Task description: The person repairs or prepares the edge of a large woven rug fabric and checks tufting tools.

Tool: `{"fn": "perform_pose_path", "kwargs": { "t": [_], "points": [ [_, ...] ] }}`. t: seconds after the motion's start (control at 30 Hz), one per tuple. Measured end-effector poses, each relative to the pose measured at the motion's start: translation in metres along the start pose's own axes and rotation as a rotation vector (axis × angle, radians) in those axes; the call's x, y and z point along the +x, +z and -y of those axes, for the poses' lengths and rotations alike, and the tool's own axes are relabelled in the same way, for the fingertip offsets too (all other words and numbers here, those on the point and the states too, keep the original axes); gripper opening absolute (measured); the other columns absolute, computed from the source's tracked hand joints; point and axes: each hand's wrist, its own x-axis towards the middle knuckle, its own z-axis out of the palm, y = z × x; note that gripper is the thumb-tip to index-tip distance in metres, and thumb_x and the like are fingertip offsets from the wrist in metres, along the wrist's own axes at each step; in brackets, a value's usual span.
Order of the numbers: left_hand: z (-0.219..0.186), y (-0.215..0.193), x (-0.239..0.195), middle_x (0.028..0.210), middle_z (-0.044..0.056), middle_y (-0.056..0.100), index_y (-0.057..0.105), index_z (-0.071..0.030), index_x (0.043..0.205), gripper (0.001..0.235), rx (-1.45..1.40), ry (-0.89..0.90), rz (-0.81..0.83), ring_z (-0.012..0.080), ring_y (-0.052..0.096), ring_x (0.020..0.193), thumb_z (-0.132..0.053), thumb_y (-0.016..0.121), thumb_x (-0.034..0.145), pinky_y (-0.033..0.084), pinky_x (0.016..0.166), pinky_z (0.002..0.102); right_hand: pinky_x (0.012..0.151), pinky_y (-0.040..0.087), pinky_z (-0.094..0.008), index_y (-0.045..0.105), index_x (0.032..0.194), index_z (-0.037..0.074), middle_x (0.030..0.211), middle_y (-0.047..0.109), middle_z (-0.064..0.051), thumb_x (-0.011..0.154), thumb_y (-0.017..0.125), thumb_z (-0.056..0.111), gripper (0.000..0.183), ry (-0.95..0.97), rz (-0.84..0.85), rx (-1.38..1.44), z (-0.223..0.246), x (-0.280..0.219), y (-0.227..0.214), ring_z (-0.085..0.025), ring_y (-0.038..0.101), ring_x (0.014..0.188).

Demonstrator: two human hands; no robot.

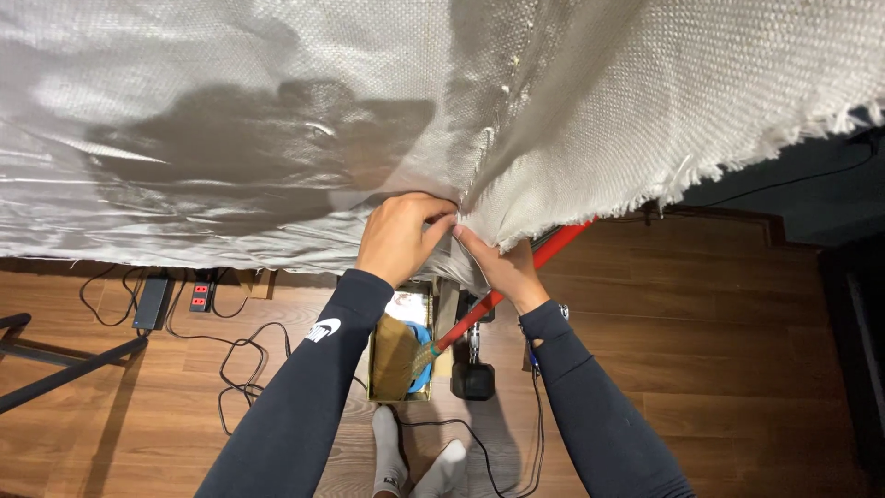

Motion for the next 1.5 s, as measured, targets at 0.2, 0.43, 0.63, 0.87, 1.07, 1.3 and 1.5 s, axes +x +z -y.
{"fn": "perform_pose_path", "kwargs": {
  "t": [0.2,0.43,0.63,0.87,1.07,1.3,1.5],
  "points": [
    [0.001,0.002,0.003,0.1,0.013,0.076,0.079,-0.009,0.107,0.021,-0.008,-0.087,0.069,0.0299,0.074,0.088,-0.017,0.07,0.089,0.057,0.081,0.04,0.086,0.058,-0.028,0.07,0.12,0.0,0.112,0.075,-0.007,0.091,0.077,0.029,0.041,0.075,0.037,0.003,-0.006,0.0,-0.006,-0.013,0.071,0.099],
    [0.0,0.002,-0.002,0.104,0.013,0.076,0.08,-0.009,0.107,0.024,0.047,0.013,0.01,0.0339,0.071,0.094,-0.01,0.066,0.088,0.055,0.083,0.043,0.084,0.057,-0.029,0.069,0.117,-0.002,0.11,0.075,-0.007,0.09,0.079,0.026,0.04,0.08,-0.005,0.016,-0.01,0.002,-0.006,-0.014,0.069,0.096],
    [-0.001,0.006,-0.003,0.1,0.01,0.077,0.078,-0.01,0.107,0.023,-0.009,-0.061,-0.007,0.0281,0.074,0.086,-0.015,0.07,0.086,0.055,0.077,0.04,0.085,0.059,-0.027,0.072,0.116,-0.005,0.112,0.076,-0.007,0.092,0.077,0.025,0.038,0.127,0.003,0.181,-0.014,0.005,-0.002,-0.012,0.072,0.099],
    [0.008,0.018,-0.006,0.091,0.008,0.078,0.079,-0.01,0.099,0.016,0.039,-0.07,-0.124,0.0286,0.074,0.081,-0.018,0.076,0.086,0.055,0.071,0.039,0.091,0.055,-0.028,0.067,0.125,-0.003,0.119,0.073,-0.007,0.095,0.075,0.028,0.044,0.102,0.057,0.184,-0.024,0.004,-0.002,-0.014,0.069,0.105],
    [0.011,0.018,-0.007,0.092,0.007,0.078,0.079,-0.01,0.1,0.017,0.041,-0.048,-0.093,0.026,0.074,0.077,-0.019,0.076,0.086,0.055,0.069,0.038,0.085,0.058,-0.03,0.067,0.121,-0.003,0.114,0.074,-0.009,0.09,0.078,0.029,0.046,0.067,-0.005,0.135,-0.003,-0.001,-0.001,-0.016,0.071,0.099],
    [0.012,0.016,-0.005,0.092,0.006,0.078,0.079,-0.011,0.1,0.016,0.021,-0.069,-0.062,0.0252,0.073,0.073,-0.021,0.076,0.087,0.055,0.068,0.038,0.087,0.057,-0.029,0.068,0.12,-0.003,0.114,0.075,-0.009,0.09,0.078,0.032,0.047,0.111,0.0,0.074,-0.001,0.002,-0.001,-0.015,0.07,0.101],
    [0.021,0.018,-0.002,0.09,0.005,0.077,0.079,-0.013,0.097,0.014,0.047,-0.014,-0.108,0.0283,0.072,0.077,-0.023,0.075,0.088,0.053,0.068,0.041,0.081,0.056,-0.029,0.073,0.111,-0.002,0.104,0.078,-0.007,0.094,0.076,0.027,0.034,-0.018,-0.112,-0.026,0.001,0.002,0.013,-0.014,0.071,0.092]
  ]
}}
